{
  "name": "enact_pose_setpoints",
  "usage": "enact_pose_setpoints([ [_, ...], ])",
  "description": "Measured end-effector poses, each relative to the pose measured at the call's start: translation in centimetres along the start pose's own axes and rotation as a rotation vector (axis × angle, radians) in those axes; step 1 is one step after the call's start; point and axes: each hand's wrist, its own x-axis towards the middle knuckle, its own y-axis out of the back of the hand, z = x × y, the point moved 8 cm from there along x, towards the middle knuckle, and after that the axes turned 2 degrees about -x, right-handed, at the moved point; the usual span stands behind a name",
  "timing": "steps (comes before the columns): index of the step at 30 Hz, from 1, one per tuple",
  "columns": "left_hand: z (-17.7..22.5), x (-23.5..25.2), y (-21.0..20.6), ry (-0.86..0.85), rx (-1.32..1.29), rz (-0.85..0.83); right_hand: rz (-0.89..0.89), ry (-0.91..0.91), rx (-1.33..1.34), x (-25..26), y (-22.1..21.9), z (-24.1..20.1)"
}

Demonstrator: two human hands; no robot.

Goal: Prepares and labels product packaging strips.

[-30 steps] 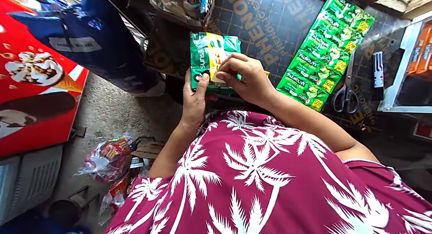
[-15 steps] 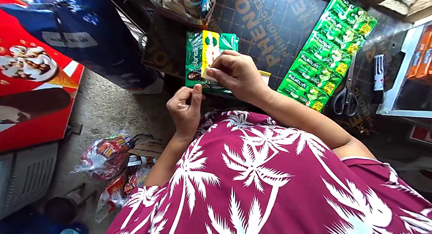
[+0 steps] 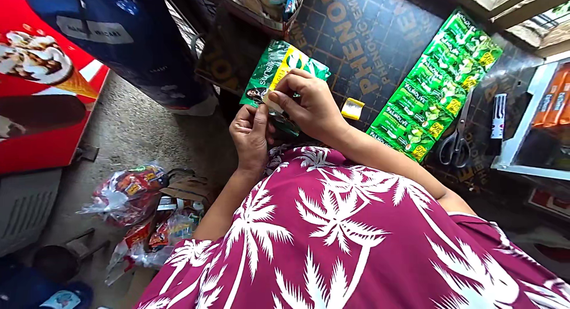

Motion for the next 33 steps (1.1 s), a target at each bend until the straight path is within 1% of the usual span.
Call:
enact_pose_setpoints([
  [7, 0.1, 0.3, 0.0, -0.027, -0.042, 0.015, -0.007, -0.061, 0.021, 0.5, 0.4, 0.9],
  [11, 0.3, 0.4, 0.4, -0.041, -0.070, 0.005, 0.046, -0.104, 0.025, 1.0, 1.9, 1.6],
  [15, 0.1, 0.7, 1.4, -0.009, -0.070, -0.015, 0.160, -0.196, -0.027, 1.8, 5.5, 3.5],
  [18, 0.4, 1.0, 1.7, 0.006, -0.023, -0.125, 0.260, -0.247, -0.016, 2.1, 8.8, 5.4],
  [23, 0.1, 1.9, 2.2, 0.023, -0.127, -0.184, 0.296, -0.310, -0.012, 2.5, 12.4, 6.5],
  [26, -0.3, 2.2, 2.6, 0.045, -0.107, -0.217, 0.343, -0.352, -0.017, 2.4, 15.4, 7.8],
  [29, -0.2, 2.5, 2.1, 0.068, -0.109, -0.261, 0.340, -0.363, -0.020, 2.9, 16.5, 8.0],
  [33, -0.4, 3.2, 3.4, 0.078, -0.156, -0.259, 0.363, -0.409, -0.044, 2.9, 18.6, 9.2],
])
